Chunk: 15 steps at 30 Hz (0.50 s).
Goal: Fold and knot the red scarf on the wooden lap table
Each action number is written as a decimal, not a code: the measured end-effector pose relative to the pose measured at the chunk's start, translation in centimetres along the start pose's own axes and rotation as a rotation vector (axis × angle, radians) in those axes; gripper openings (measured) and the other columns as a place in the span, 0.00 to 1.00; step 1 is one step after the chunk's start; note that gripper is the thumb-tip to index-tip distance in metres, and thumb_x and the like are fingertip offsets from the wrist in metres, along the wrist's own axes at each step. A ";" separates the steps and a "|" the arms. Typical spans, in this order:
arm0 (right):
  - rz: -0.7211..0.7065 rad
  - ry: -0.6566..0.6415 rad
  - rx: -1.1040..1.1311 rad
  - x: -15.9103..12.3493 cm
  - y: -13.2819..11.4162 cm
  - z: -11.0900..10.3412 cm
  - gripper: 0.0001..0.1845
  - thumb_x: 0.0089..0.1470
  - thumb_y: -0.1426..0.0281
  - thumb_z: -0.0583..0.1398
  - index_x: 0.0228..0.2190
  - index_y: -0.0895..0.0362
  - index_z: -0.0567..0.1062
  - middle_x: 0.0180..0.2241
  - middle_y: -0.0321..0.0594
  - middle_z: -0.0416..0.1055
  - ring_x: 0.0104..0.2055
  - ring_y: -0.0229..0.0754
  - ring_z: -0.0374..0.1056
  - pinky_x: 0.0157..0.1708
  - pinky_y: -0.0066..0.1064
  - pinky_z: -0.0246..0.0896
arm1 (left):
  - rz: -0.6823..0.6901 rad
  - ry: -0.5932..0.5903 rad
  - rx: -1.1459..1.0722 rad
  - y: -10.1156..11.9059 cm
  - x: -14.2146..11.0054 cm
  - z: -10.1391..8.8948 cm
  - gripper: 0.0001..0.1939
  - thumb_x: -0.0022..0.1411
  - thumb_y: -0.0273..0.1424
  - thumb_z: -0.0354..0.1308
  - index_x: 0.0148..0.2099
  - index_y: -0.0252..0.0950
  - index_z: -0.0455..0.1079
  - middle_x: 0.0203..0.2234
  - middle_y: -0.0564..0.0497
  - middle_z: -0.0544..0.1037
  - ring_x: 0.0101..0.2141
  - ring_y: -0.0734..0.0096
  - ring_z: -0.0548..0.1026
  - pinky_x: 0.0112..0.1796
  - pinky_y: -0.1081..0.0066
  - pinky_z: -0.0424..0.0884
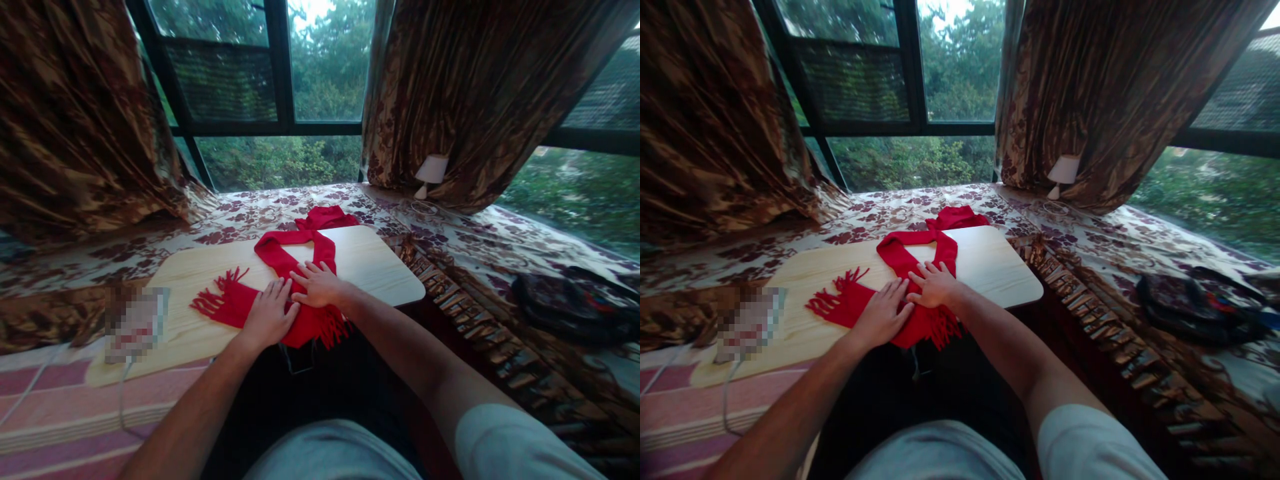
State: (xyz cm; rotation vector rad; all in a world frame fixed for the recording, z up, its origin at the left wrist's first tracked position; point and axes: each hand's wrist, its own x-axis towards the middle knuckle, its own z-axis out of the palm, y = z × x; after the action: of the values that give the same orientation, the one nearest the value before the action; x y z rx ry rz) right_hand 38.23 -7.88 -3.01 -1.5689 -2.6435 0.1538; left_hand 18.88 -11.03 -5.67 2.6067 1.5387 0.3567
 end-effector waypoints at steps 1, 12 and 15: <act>-0.005 -0.017 0.016 0.3 0.2 -0.5 0.39 0.63 0.46 0.52 0.67 0.52 0.61 0.71 0.51 0.50 0.72 0.61 0.45 0.66 0.60 0.42 | -0.006 -0.011 0.011 -0.1 0.2 -0.1 0.36 0.72 0.46 0.41 0.74 0.32 0.51 0.71 0.40 0.53 0.70 0.52 0.51 0.66 0.52 0.51; 0.664 0.353 0.238 7.2 10.0 -5.1 0.17 0.63 0.71 0.54 0.44 0.60 0.82 0.47 0.50 0.79 0.49 0.45 0.74 0.46 0.27 0.63 | -0.092 0.022 0.003 -3.6 7.7 -2.2 0.33 0.73 0.40 0.36 0.71 0.25 0.56 0.68 0.36 0.59 0.68 0.55 0.58 0.65 0.56 0.53; 0.718 0.334 0.232 8.9 12.1 -5.0 0.18 0.64 0.69 0.54 0.45 0.62 0.82 0.48 0.54 0.78 0.50 0.46 0.74 0.46 0.28 0.62 | -0.071 0.055 -0.008 -4.5 10.6 -2.5 0.31 0.73 0.38 0.36 0.68 0.25 0.61 0.65 0.35 0.65 0.65 0.58 0.63 0.63 0.60 0.56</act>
State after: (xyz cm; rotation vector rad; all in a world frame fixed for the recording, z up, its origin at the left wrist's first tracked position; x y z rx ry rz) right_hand 45.01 5.97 0.58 -2.1443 -1.6635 0.1975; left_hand 19.31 0.29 -2.51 2.5492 1.6381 0.4301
